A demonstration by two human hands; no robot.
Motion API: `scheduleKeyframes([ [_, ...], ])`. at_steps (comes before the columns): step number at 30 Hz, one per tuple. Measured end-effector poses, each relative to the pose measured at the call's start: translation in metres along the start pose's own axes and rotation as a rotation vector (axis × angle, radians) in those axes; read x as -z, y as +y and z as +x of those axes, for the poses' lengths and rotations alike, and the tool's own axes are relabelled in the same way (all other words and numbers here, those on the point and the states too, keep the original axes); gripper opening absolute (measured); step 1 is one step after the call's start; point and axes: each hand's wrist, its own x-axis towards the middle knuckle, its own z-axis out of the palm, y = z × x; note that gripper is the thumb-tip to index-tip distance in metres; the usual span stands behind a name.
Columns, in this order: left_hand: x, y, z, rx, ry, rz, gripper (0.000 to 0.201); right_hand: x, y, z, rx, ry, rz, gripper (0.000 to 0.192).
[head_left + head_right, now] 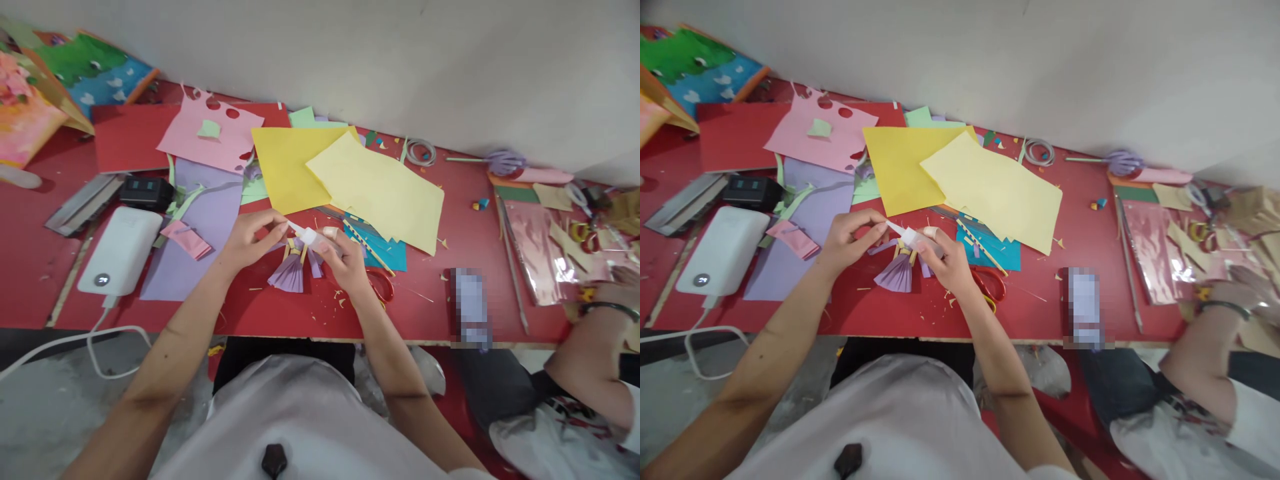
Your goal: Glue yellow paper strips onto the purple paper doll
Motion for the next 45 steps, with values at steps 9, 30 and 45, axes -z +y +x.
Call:
scheduleKeyframes([
  [9,-0.001,-0.007,-0.002,-0.025,0.057,-0.054,0.016,-0.008,-0.001,-0.003,-0.065,-0.018,0.137,0.031],
  [30,0.002,-0.017,-0.001,-0.045,0.282,-0.258,0.016,0.008,0.000,0.014,-0.363,0.108,0.700,0.033],
  [45,-0.002,-0.024,0.006,0.218,0.165,0.178,0.005,0.011,0.000,0.014,-0.334,0.078,0.762,0.037],
])
